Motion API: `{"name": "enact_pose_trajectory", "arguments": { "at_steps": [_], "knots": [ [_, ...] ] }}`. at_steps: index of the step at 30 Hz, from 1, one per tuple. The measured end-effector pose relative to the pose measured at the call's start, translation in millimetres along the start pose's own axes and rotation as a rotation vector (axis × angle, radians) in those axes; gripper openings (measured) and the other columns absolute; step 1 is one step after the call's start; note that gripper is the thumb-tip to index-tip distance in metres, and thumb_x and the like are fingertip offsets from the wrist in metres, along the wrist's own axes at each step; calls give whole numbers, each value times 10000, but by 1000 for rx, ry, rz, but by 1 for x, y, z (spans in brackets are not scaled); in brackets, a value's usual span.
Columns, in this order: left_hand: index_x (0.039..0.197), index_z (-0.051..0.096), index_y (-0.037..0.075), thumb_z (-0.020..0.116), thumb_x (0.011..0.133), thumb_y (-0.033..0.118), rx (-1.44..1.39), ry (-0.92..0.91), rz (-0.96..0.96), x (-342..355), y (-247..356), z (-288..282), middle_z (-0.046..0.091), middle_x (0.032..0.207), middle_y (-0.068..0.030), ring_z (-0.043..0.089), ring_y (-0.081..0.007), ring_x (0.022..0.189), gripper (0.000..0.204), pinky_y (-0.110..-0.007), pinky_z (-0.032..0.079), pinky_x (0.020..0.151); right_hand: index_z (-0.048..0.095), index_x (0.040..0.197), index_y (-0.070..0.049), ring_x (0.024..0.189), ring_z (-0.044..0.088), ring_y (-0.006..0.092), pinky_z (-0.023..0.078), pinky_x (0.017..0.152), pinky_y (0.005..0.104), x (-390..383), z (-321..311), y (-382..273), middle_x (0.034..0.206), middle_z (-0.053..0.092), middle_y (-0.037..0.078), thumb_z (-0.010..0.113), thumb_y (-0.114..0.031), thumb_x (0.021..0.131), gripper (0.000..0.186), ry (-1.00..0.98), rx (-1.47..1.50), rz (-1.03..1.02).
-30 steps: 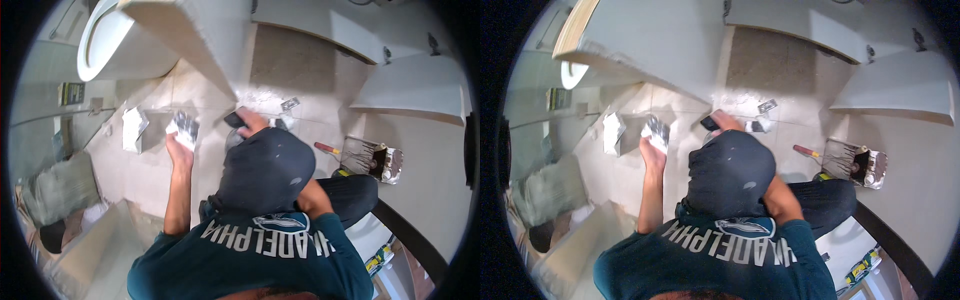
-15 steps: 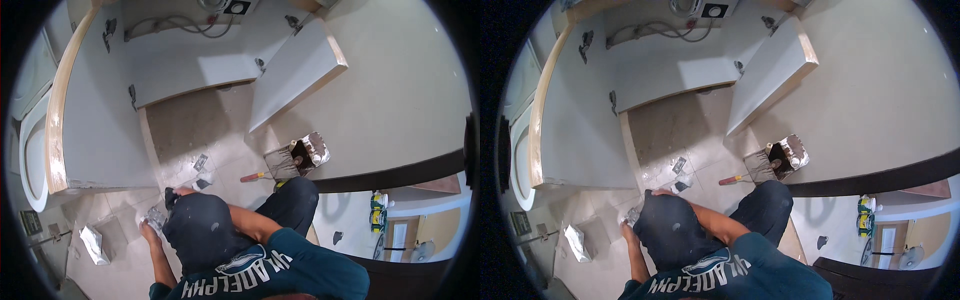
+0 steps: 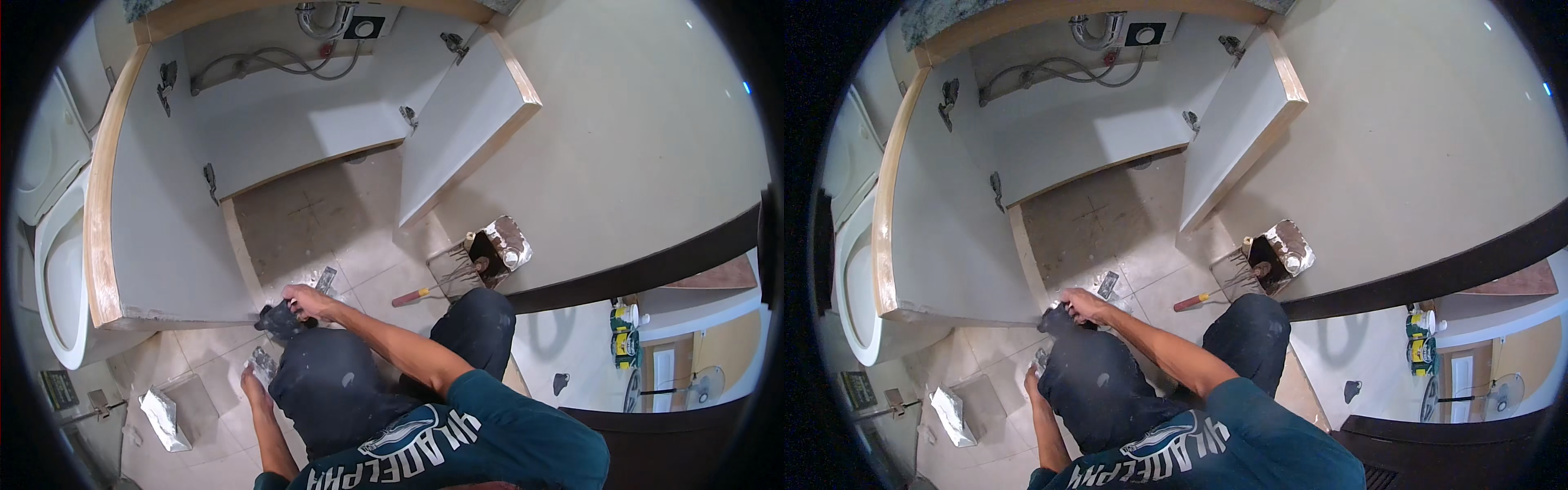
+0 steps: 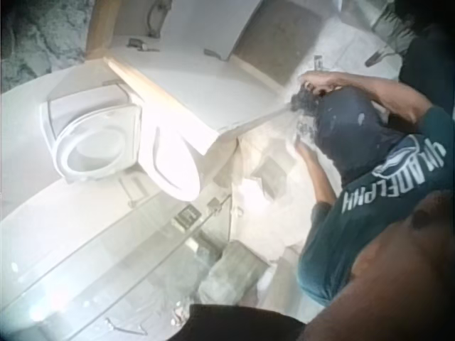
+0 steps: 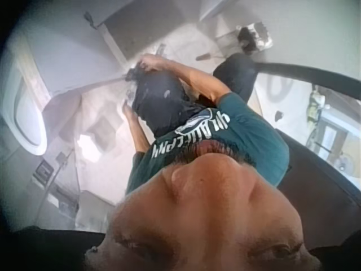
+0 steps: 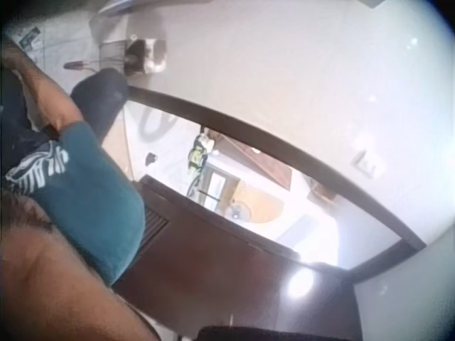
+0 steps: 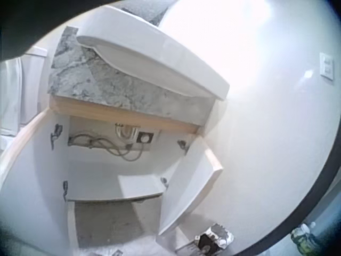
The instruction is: The person sands the edge of a cabinet door with sandpaper, wipes it with a cloth, applies a marking with a pencil, and then uses a small metal scraper to smooth the surface and edges before washing the scraper in a sink.
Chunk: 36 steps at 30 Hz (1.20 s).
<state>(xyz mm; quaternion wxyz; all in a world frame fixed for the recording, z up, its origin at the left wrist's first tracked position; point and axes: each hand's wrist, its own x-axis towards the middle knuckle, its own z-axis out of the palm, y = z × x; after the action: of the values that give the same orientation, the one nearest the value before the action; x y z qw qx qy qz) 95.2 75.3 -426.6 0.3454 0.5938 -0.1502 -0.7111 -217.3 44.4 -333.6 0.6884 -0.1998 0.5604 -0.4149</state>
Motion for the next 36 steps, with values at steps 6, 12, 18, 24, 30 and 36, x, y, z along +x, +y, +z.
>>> {"name": "enact_pose_trajectory", "arguments": {
  "at_steps": [6, 12, 18, 24, 30, 36],
  "knots": [
    [1263, 607, -77, 518, 1008, 225, -75, -217, -146, 28, 1, -3, 697, 1170, -189, 703, -281, 1037, 405, -398, 557, 927, 686, 932, -41, 874, 688, 214, 571, 816, 398, -4, 10, -55, 887, 696, 103, 483, -175, 965, 246, -20, 334, -81],
    [1273, 557, -57, 481, 1046, 250, 0, -284, -39, -4, 5, 70, 664, 1202, -184, 667, -272, 1090, 390, -409, 522, 971, 634, 1073, -32, 986, 644, 203, 517, 891, 338, -39, -60, -134, 1016, 682, 95, 563, -203, 1019, 193, 98, 433, -441],
    [1237, 557, -40, 489, 1036, 163, -34, 51, -249, -56, 39, 116, 664, 1166, -168, 670, -276, 1066, 293, -417, 527, 959, 706, 1074, -43, 905, 698, 241, 539, 827, 372, -19, -145, -39, 974, 732, 122, 625, -273, 969, 266, 833, -437, -557],
    [1258, 564, -24, 574, 1028, 187, 253, -242, -33, -45, 29, 103, 679, 1110, -129, 678, -210, 993, 312, -363, 543, 892, 701, 1041, -54, 911, 696, 375, 548, 832, 431, -30, -117, 72, 988, 706, 195, 683, -180, 888, 198, 652, -1025, -281],
    [1191, 613, -20, 616, 1010, 206, 350, -146, 49, -45, 15, 128, 688, 1025, -89, 659, -162, 860, 289, -311, 516, 766, 655, 1052, -73, 980, 634, 380, 529, 856, 473, -34, -97, 84, 1033, 631, 160, 733, -125, 830, 241, 793, -1077, -363],
    [1093, 637, -6, 592, 1021, 214, 357, -204, 21, -42, 15, 134, 683, 950, -70, 628, -145, 856, 236, -295, 492, 777, 664, 1052, -73, 1029, 596, 393, 505, 886, 500, -37, -94, 84, 1070, 628, 160, 798, -238, 782, 343, 669, -1172, -343]
  ]
}}
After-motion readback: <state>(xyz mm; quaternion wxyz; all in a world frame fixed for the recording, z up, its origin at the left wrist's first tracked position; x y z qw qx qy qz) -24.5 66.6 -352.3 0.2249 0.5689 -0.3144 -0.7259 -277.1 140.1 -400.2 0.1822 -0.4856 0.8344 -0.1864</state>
